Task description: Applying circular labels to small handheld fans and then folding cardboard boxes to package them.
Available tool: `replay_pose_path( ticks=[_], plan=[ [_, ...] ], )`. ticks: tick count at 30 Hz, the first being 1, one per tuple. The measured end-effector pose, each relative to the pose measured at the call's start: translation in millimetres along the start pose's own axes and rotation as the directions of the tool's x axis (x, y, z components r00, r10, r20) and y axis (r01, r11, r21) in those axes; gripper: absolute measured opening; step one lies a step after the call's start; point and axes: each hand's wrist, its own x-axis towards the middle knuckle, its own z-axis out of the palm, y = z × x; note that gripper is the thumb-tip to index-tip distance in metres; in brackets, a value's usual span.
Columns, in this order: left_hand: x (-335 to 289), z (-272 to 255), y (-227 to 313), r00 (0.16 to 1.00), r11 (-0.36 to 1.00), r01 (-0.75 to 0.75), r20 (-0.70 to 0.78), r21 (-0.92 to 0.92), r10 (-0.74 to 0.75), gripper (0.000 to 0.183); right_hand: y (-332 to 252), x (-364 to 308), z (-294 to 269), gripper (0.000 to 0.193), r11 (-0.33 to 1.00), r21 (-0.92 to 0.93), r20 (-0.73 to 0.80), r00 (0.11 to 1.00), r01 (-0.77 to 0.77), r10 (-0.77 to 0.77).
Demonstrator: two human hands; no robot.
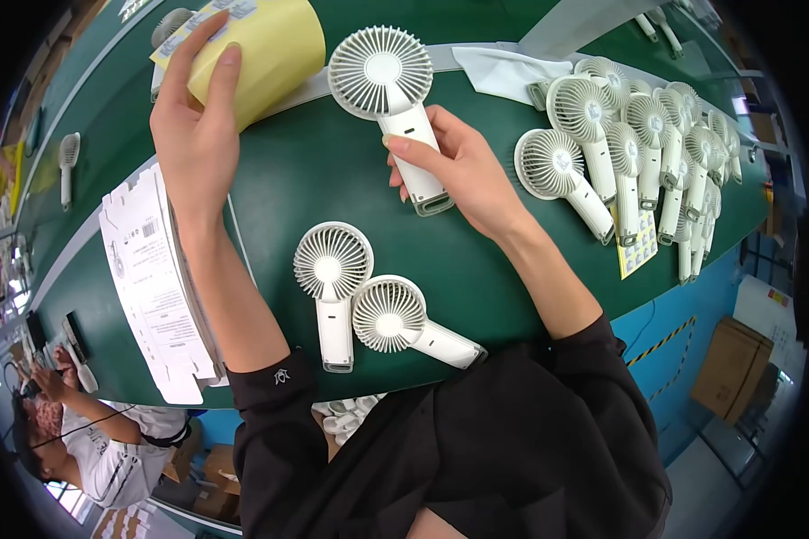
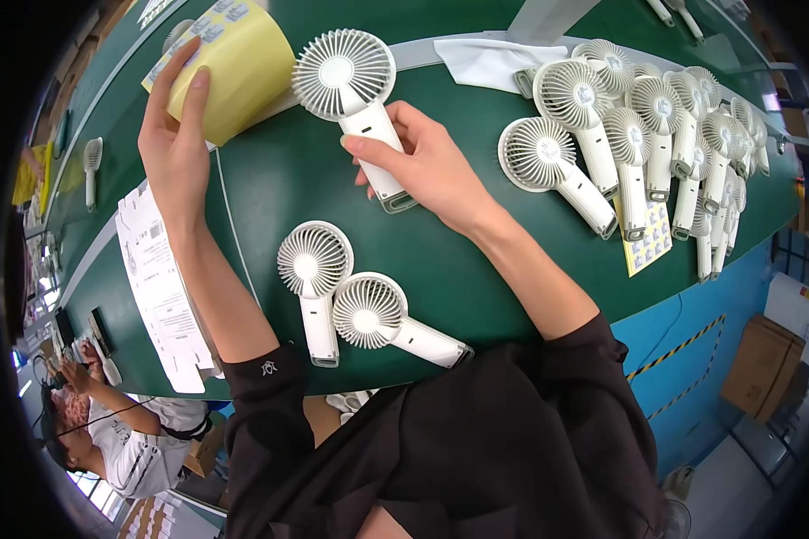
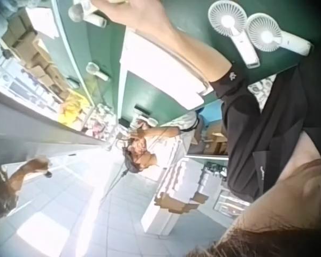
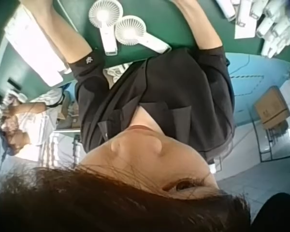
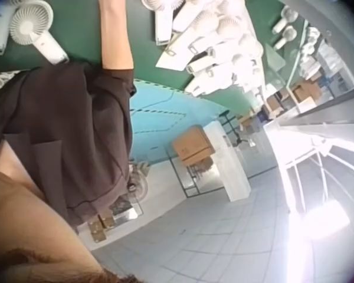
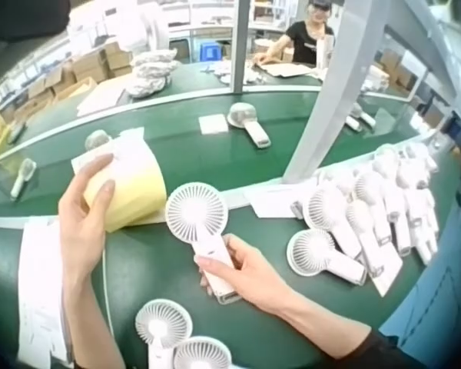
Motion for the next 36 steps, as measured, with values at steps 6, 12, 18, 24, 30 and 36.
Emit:
replay_pose_path(
  ticks=[6, 12, 18, 24, 30, 36],
  plan=[
    [-3, 0, 4, 0.979, 0.966, 0.038, 0.204, -0.257, 0.016, 0.045, 11, -9, 3, 0.038, 0.822, -0.569, -0.113, 0.993, -0.028, -0.044],
    [-6, -2, 3, 0.948, 0.978, 0.014, 0.314, -0.209, 0.053, 0.039, -7, -25, 15, 0.031, 0.242, -0.966, -0.001, 0.935, 0.091, -0.354],
    [-7, -5, 8, 0.899, 0.978, -0.027, 0.424, -0.205, 0.113, 0.033, -56, 20, 21, 0.025, 0.071, -0.852, 0.205, 0.455, 0.519, -0.866],
    [-10, -1, 16, 0.898, 0.940, 0.123, 0.439, -0.318, 0.031, 0.032, -57, 45, 27, 0.029, 0.045, -0.812, 0.263, 0.436, 0.581, -0.861],
    [-7, -3, 12, 0.911, 0.975, -0.027, 0.396, -0.223, 0.116, 0.027, -57, 52, 30, 0.027, -0.060, -0.802, 0.333, 0.361, 0.594, -0.871],
    [-6, 5, 1, 0.924, 0.981, -0.049, 0.365, -0.188, 0.117, 0.027, -58, 58, 23, 0.027, -0.162, -0.760, 0.408, 0.268, 0.630, -0.873]
  ],
)
